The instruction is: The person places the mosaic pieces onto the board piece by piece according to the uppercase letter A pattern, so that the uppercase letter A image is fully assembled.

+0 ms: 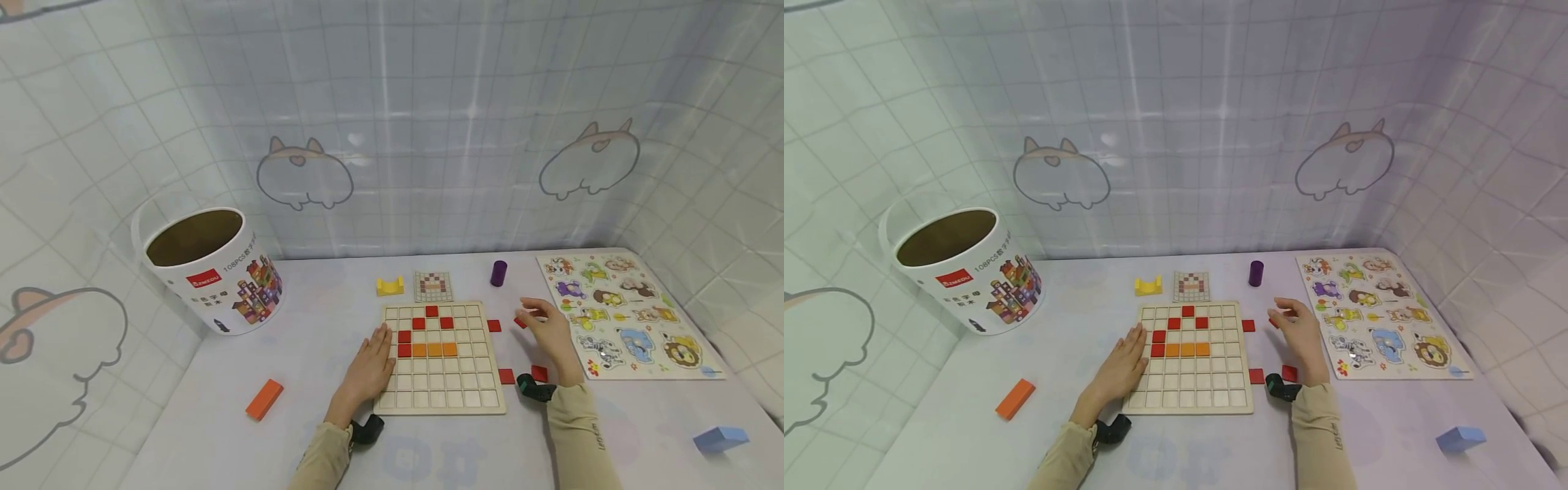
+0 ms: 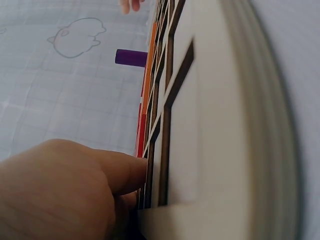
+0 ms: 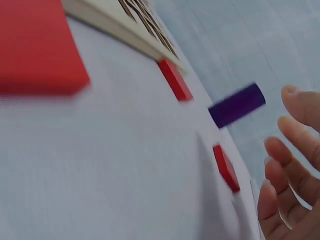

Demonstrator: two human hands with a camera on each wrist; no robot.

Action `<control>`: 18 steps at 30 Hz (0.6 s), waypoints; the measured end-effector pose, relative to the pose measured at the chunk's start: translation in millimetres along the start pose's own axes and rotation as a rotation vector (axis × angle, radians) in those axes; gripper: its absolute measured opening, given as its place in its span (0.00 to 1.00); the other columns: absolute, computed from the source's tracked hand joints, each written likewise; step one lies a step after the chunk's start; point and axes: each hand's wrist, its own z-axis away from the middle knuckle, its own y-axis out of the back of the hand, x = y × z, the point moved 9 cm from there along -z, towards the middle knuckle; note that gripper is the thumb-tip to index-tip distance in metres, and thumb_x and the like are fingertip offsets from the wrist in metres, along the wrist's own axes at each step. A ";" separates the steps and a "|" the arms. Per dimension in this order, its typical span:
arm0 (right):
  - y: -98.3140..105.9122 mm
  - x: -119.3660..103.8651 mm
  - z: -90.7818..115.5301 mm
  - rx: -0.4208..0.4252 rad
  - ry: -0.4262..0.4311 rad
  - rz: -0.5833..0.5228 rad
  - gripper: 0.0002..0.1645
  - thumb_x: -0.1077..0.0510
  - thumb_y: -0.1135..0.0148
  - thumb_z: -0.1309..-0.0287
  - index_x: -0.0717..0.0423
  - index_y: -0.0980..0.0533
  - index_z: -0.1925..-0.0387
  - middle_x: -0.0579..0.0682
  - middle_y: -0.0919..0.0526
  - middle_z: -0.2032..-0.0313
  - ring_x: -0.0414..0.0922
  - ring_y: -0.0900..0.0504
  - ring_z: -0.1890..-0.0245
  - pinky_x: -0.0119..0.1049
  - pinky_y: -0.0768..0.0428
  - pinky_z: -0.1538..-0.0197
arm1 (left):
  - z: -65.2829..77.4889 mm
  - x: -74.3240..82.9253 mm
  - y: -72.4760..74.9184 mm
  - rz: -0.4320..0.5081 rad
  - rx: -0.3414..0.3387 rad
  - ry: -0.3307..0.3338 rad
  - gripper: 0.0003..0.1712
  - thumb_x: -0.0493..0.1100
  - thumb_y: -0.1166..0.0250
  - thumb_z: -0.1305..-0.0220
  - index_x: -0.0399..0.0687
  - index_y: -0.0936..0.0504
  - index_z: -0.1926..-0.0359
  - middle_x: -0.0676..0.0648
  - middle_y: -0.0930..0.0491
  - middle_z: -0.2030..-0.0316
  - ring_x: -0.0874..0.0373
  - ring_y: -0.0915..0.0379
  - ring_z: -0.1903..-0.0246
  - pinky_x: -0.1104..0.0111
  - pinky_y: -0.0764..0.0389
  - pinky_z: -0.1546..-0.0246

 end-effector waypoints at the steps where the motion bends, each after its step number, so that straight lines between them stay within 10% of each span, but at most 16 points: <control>1: 2.6 3.8 0.1 0.007 -0.028 -0.004 0.28 0.47 0.42 0.34 0.57 0.27 0.39 0.60 0.22 0.45 0.48 0.24 0.49 0.26 0.27 0.58 | 0.1 0.3 0.5 0.001 0.000 -0.001 0.34 0.42 0.51 0.28 0.30 0.47 0.28 0.34 0.50 0.26 0.39 0.53 0.26 0.46 0.48 0.27; 11: 0.8 18.7 3.7 -0.017 -0.152 -0.007 0.31 0.48 0.42 0.34 0.59 0.33 0.35 0.60 0.25 0.44 0.50 0.28 0.47 0.18 0.30 0.59 | 0.2 0.6 1.7 0.002 -0.002 -0.003 0.33 0.42 0.52 0.27 0.29 0.47 0.28 0.34 0.50 0.26 0.39 0.53 0.26 0.46 0.47 0.27; 18: -3.1 24.4 4.3 0.010 -0.148 0.023 0.28 0.53 0.38 0.38 0.59 0.30 0.39 0.60 0.25 0.46 0.51 0.28 0.49 0.31 0.28 0.52 | -0.1 0.4 0.2 0.002 -0.007 -0.002 0.34 0.43 0.52 0.27 0.30 0.48 0.27 0.34 0.51 0.26 0.40 0.54 0.26 0.46 0.48 0.27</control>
